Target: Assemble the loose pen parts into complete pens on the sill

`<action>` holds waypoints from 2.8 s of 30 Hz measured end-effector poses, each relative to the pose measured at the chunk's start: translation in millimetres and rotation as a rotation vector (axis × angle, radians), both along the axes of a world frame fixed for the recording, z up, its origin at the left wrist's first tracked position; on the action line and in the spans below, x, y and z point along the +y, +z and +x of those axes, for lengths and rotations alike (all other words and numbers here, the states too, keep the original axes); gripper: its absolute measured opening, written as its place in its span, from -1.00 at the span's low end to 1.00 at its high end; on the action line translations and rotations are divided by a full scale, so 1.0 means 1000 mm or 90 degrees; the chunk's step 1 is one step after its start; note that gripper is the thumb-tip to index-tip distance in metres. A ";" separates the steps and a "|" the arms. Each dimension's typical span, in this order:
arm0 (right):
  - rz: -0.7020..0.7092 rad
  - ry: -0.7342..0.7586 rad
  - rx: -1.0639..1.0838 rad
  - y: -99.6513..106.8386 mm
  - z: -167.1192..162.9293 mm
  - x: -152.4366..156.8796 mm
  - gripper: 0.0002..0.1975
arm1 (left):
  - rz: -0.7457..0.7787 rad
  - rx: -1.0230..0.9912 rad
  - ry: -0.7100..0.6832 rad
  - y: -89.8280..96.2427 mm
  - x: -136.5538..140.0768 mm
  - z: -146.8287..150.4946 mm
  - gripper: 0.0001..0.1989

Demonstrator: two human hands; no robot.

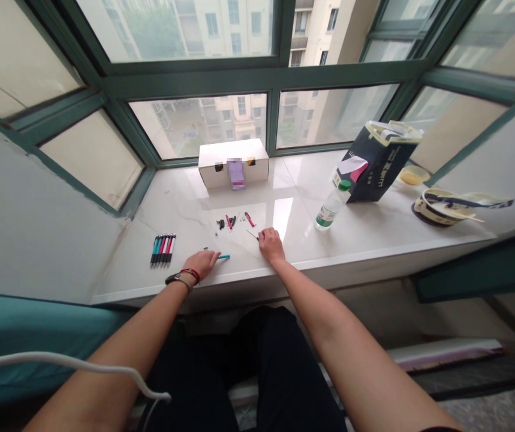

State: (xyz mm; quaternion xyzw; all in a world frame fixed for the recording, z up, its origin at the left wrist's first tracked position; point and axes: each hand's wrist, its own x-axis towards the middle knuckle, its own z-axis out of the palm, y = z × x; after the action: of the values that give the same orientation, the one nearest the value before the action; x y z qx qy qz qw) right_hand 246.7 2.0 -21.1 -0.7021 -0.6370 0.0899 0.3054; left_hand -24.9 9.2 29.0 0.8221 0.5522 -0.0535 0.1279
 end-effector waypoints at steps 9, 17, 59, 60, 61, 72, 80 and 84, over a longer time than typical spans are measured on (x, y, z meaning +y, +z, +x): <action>-0.010 -0.004 -0.028 0.003 -0.001 -0.001 -0.77 | -0.073 0.097 -0.045 0.053 0.039 0.011 -0.42; -0.031 -0.008 -0.012 0.004 0.000 0.001 -0.77 | -0.054 0.091 -0.029 0.030 0.026 0.009 -0.47; -0.012 -0.014 -0.038 0.002 -0.003 0.001 -0.83 | -0.391 -1.299 0.550 0.079 -0.055 0.024 -0.69; -0.012 -0.015 -0.039 0.002 -0.003 0.001 -0.82 | -0.422 -1.301 0.538 0.084 -0.057 0.025 -0.69; -0.013 -0.015 -0.040 0.002 -0.003 0.001 -0.82 | -0.455 -1.306 0.526 0.089 -0.059 0.025 -0.69; -0.028 -0.020 -0.056 0.004 -0.003 0.000 -0.82 | -0.700 -1.390 0.439 0.117 -0.070 0.032 -0.60; -0.027 -0.018 -0.047 0.005 -0.003 0.000 -0.83 | -0.597 -1.258 0.474 0.114 -0.070 0.036 -0.76; -0.024 -0.020 -0.044 0.006 -0.003 0.000 -0.83 | -0.366 -0.983 0.460 0.079 -0.065 0.032 -0.69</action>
State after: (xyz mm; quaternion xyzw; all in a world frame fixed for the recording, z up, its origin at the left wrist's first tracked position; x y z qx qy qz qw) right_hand 244.1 1.9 -15.4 -0.7205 -0.6341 0.0728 0.2712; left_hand 7.3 -56.0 108.1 0.3418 0.5025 0.4213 0.6732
